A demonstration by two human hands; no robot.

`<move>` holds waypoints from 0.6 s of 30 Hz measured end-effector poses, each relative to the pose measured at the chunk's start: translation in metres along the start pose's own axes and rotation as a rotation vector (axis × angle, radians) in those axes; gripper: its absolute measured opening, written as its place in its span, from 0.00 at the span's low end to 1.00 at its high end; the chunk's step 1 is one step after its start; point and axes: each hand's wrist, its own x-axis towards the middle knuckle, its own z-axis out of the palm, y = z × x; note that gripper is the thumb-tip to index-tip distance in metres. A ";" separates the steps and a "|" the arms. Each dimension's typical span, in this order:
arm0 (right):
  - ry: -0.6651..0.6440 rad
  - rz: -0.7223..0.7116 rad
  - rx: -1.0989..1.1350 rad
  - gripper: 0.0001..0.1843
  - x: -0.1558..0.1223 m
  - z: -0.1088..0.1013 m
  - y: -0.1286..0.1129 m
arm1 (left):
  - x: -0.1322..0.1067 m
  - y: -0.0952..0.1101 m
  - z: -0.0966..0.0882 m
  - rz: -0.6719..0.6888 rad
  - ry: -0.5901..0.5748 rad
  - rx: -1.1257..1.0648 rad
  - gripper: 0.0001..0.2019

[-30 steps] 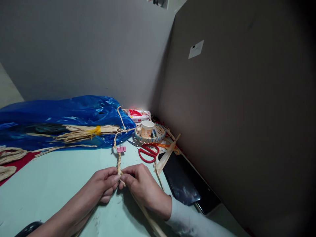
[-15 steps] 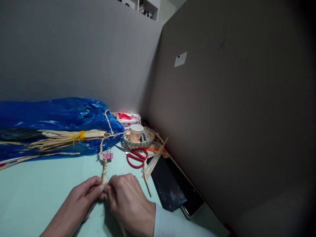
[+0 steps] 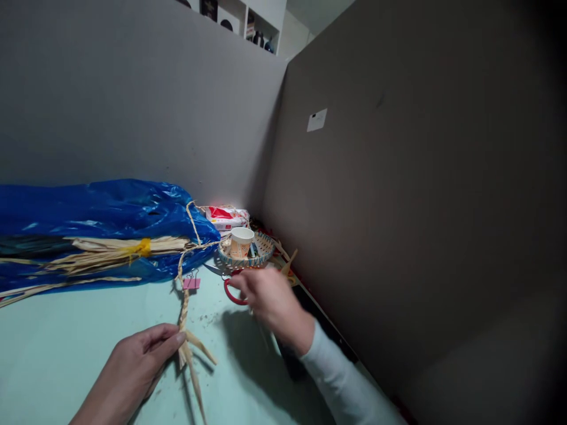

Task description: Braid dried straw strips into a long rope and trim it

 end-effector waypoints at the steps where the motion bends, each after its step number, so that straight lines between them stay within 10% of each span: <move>1: 0.041 0.063 -0.036 0.18 0.003 -0.009 0.013 | -0.001 0.001 0.001 -0.006 0.002 0.002 0.16; 9: 0.126 0.258 -0.052 0.12 0.015 0.003 0.083 | 0.002 -0.003 0.001 -0.120 0.011 -0.007 0.19; 18: 0.153 -0.025 0.632 0.20 0.013 -0.009 0.058 | 0.002 -0.002 0.000 -0.221 0.008 -0.119 0.23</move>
